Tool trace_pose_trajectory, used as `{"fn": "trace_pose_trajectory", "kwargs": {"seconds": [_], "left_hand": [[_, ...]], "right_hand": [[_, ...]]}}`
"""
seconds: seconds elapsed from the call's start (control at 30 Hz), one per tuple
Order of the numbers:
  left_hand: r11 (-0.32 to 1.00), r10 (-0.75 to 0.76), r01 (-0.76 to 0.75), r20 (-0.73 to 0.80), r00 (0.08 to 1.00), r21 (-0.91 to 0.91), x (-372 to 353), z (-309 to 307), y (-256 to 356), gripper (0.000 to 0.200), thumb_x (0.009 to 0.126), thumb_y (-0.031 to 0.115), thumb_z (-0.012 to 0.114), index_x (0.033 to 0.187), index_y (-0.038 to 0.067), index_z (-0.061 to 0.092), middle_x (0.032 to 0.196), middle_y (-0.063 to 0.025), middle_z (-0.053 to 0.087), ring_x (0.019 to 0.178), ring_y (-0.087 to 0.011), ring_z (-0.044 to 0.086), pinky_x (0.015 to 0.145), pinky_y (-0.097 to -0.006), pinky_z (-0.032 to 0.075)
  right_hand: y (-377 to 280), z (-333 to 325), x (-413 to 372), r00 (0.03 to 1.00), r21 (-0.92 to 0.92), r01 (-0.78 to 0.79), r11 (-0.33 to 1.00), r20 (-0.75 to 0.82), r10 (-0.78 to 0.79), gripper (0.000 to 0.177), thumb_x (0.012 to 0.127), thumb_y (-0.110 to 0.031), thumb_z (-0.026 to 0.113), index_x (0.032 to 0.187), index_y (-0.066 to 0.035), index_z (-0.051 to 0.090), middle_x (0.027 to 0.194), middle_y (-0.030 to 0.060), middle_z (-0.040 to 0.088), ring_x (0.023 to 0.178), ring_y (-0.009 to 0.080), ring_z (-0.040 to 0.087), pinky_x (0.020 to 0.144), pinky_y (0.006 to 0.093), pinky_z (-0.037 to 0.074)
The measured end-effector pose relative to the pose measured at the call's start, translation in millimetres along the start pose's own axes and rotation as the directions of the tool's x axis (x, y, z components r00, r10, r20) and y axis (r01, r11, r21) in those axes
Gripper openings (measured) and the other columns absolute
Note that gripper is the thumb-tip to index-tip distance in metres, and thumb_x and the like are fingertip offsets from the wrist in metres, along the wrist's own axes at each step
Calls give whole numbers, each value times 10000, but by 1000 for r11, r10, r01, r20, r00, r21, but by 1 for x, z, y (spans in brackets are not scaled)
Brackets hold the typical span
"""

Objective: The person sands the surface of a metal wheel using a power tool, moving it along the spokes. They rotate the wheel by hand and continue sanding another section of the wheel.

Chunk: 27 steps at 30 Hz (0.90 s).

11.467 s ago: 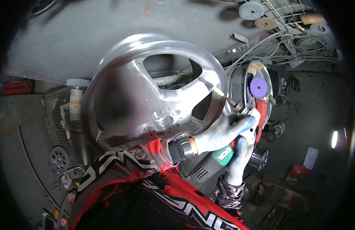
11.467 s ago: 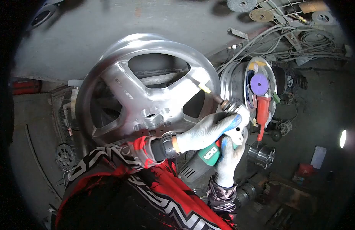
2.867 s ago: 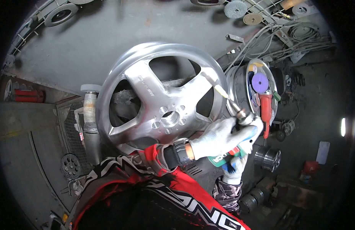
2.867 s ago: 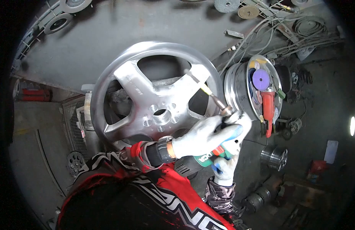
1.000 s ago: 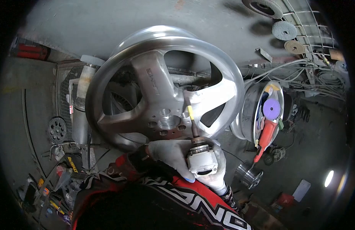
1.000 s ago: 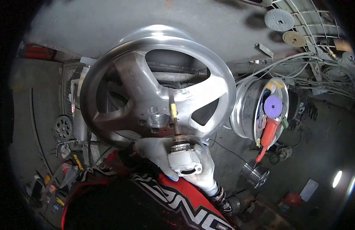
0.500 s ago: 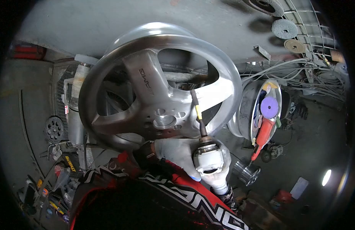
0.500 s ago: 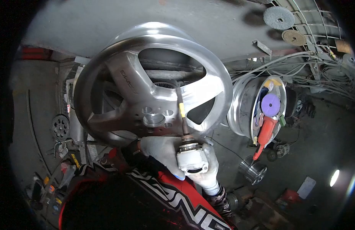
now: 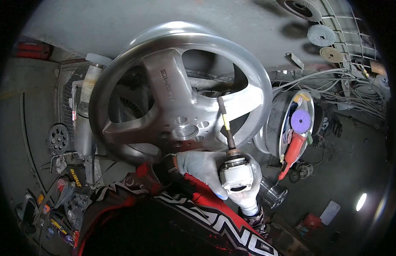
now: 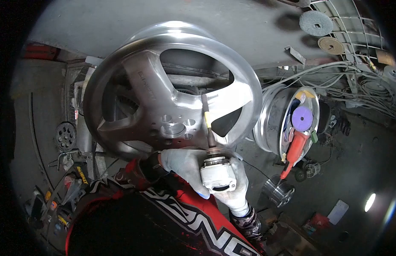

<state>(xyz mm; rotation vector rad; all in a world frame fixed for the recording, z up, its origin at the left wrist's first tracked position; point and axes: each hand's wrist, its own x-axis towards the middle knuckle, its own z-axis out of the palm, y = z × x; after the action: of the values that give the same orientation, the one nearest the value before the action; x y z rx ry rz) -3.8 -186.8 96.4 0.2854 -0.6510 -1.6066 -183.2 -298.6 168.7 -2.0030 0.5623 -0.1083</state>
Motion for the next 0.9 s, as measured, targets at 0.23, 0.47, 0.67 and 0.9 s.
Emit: {"fn": "trace_pose_trajectory", "kwargs": {"seconds": [0.23, 0.47, 0.67, 0.9], "left_hand": [[990, -137, 136, 0, 991, 46, -25, 2, -6, 756, 708, 144, 870, 1362, 60, 502, 1259, -89, 605, 1151, -203, 559, 1042, -354, 433], [988, -134, 145, -160, 978, 59, -44, 7, -6, 905, 692, 152, 869, 1456, 82, 388, 1248, -85, 575, 1181, -223, 540, 1040, -359, 439], [989, -147, 149, -111, 983, 15, -21, 8, 0, 851, 693, 115, 877, 1410, 60, 421, 1254, -85, 606, 1162, -182, 569, 1049, -345, 448], [999, -46, 46, -12, 999, -1, 0, 1, -7, 535, 718, 94, 866, 1191, 47, 622, 1092, -66, 688, 1016, -168, 640, 937, -336, 514]], "right_hand": [[4, 14, -10, 937, 74, -344, 936, 97, 337, 864, 656, -235, 940, 1345, -38, 457, 1279, 206, 568, 1143, 341, 609, 966, 437, 511], [14, 35, -8, 956, 203, -261, 944, 191, 223, 825, 715, -171, 896, 1382, -89, 417, 1298, 263, 543, 1182, 417, 566, 953, 498, 507], [21, 20, -14, 988, 159, -131, 979, 107, 115, 910, 733, -196, 864, 1458, -30, 340, 1412, 211, 460, 1260, 317, 528, 1026, 468, 482], [0, 9, -12, 993, -76, 92, 993, -61, -97, 970, 703, -196, 885, 1478, -63, 317, 1407, 188, 456, 1232, 314, 540, 1002, 450, 500]]}}
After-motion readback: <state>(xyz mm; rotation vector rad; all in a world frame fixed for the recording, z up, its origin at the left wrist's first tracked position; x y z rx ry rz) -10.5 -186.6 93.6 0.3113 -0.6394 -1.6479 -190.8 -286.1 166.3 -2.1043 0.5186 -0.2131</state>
